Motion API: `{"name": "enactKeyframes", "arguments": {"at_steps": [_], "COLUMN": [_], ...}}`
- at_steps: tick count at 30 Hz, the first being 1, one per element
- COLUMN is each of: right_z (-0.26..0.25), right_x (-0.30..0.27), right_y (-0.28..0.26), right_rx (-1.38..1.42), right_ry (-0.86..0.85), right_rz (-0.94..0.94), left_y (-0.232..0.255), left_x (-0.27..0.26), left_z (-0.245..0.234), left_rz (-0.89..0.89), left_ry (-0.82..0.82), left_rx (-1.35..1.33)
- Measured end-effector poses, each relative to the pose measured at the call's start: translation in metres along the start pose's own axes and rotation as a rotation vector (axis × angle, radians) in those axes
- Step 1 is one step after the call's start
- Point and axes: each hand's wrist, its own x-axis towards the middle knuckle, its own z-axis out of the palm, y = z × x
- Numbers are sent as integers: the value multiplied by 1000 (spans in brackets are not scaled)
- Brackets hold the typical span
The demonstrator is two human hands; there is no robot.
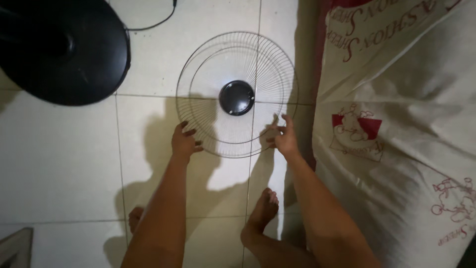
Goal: The person removes the front fan cage, then reattaches it to the standing electric fan. The hands manipulate the cage and align it with the fan head, completing the reassembly.
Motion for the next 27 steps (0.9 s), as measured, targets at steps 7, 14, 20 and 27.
{"name": "enactKeyframes", "arguments": {"at_steps": [7,14,20,27], "right_z": [44,90,110,103], "right_x": [-107,-145,-105,-150], "right_y": [-21,-48,-2,-57], "right_rx": [-842,-1492,-1667,-1082], "right_ry": [-376,-506,-474,-112], "right_rz": [-221,-265,-383,-980], "left_y": [19,52,61,83], "left_x": [-75,-144,-119,-122], "left_z": [-13,-17,-49,-91], "left_rz": [35,-72,64,87], "left_ry": [-215,-241,-188,-39], "left_rx": [-59,182,101,102]}}
